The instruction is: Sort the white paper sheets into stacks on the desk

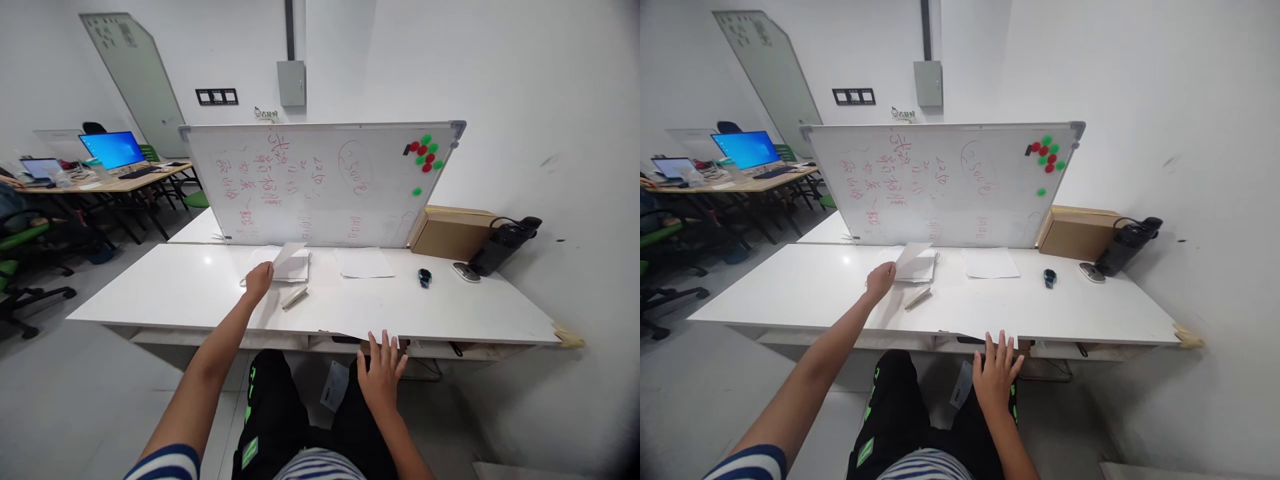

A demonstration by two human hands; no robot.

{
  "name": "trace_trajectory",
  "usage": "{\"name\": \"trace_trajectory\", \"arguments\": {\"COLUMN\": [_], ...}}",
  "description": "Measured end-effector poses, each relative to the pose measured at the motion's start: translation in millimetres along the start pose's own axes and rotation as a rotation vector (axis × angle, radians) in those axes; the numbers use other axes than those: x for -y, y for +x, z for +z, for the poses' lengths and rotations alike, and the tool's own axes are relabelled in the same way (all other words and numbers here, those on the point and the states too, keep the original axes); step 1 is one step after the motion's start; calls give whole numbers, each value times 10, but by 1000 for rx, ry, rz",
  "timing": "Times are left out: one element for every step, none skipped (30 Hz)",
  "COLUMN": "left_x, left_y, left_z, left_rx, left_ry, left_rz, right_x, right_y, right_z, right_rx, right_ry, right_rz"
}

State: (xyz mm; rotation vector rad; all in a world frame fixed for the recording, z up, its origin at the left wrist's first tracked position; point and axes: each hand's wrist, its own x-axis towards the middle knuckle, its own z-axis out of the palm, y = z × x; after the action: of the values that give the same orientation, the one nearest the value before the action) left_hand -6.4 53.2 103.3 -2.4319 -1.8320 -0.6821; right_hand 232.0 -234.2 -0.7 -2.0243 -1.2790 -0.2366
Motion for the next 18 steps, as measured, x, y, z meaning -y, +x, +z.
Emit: {"name": "trace_trajectory", "arguments": {"left_x": [-77,-177,-298,-436,-585,-739,-888,-1024,-1141,-1236,-1307,-1359,-1396,-1421,-1441,-1457,-1470,-1480], "left_y": [-100,-241,-418,-623,-841,-1057,-1256,-1428,-1565,-1669,-1741,-1790,-1823,-1849,-1872,-1896,-1921,-1941], "left_z": [-65,-124,-171,-204,-218,-213,-192,-156,-110,-58,-5,46,93,134,168,194,211,219], "left_rx": [-103,-210,-308,-377,-416,-416,-398,-354,-309,-271,-232,-200,-173,-146,-119,-91,-62,-36], "left_ry": [-41,-79,-119,-147,-174,-200,-222,-237,-254,-269,-277,-278,-271,-259,-247,-237,-233,-236], "left_rz": [28,93,178,289,431,560,669,743,802,837,858,872,880,890,904,929,962,994], "right_x": [36,77,124,177,236,301,367,433,496,552,597,631,650,654,644,619,581,533], "right_y": [-28,-50,-67,-78,-85,-90,-95,-100,-107,-115,-124,-132,-137,-140,-139,-136,-131,-125], "right_z": [-39,-81,-126,-171,-214,-252,-283,-303,-314,-315,-309,-298,-286,-275,-267,-261,-258,-255], "right_rx": [-11,-12,-5,13,42,80,128,180,233,276,299,298,279,252,223,197,172,155], "right_ry": [91,209,356,525,698,859,995,1103,1181,1235,1275,1305,1331,1354,1377,1399,1413,1420], "right_rz": [30,77,141,213,276,318,333,332,335,363,425,515,614,703,774,826,866,897]}}
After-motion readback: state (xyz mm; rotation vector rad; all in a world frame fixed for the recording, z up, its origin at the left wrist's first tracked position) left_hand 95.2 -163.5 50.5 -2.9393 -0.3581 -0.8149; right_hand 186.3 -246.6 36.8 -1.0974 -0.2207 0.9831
